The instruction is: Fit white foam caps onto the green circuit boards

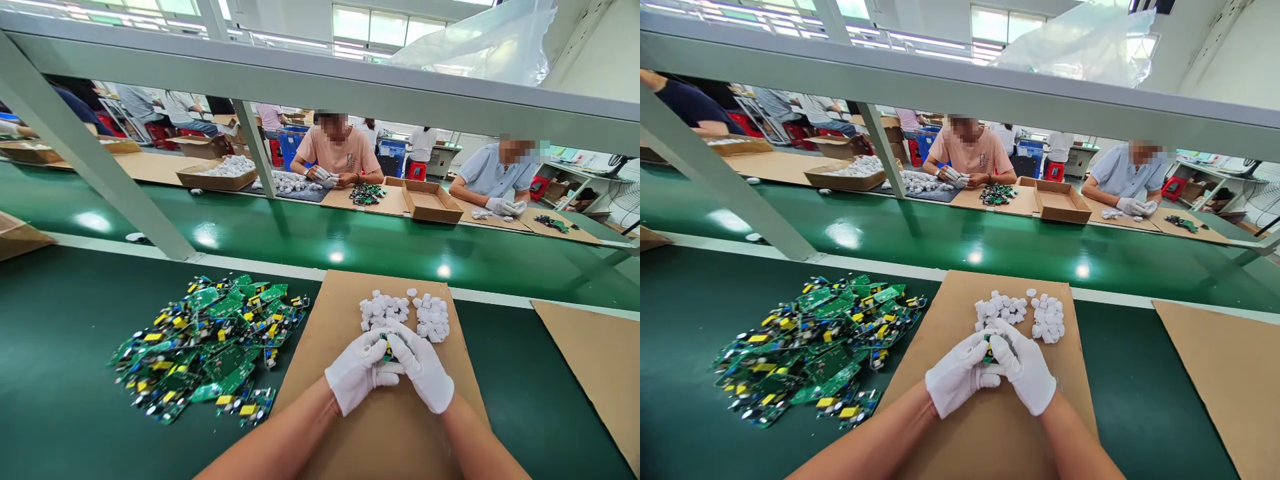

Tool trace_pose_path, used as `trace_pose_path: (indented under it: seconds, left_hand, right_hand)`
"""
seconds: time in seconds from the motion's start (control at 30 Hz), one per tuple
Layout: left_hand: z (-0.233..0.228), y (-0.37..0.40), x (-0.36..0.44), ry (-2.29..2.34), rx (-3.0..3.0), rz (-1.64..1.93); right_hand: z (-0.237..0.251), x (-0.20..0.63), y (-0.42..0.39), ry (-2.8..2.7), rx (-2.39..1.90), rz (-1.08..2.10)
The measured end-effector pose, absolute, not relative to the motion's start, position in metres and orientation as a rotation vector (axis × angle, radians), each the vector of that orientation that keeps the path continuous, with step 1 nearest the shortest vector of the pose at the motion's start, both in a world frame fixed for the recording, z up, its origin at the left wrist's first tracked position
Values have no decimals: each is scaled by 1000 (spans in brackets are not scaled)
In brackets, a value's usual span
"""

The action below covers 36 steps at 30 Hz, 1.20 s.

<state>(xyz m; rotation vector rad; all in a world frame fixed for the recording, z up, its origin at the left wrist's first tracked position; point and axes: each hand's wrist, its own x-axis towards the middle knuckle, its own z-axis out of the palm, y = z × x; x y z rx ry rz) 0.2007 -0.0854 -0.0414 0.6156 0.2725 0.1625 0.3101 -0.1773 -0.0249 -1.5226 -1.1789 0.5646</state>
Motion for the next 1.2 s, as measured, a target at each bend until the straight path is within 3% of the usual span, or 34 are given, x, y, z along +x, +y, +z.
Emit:
trace_pose_path:
  seconds: [0.23, 0.67, 1.03, 1.2]
  left_hand:
    - [-44, -89, 201, 339, 580, 195]
    - [-27, -79, 206, 356, 837, 205]
    - [-27, -80, 205, 224, 1180, 237]
    - [-36, -83, 204, 263, 1289, 281]
  right_hand:
    - [-36, 310, -178, -1205, -1694, 367]
    - [-41, 312, -173, -883, -1492, 807]
    - [-39, 307, -173, -840, -1452, 891]
    - [-37, 309, -172, -904, -1602, 759]
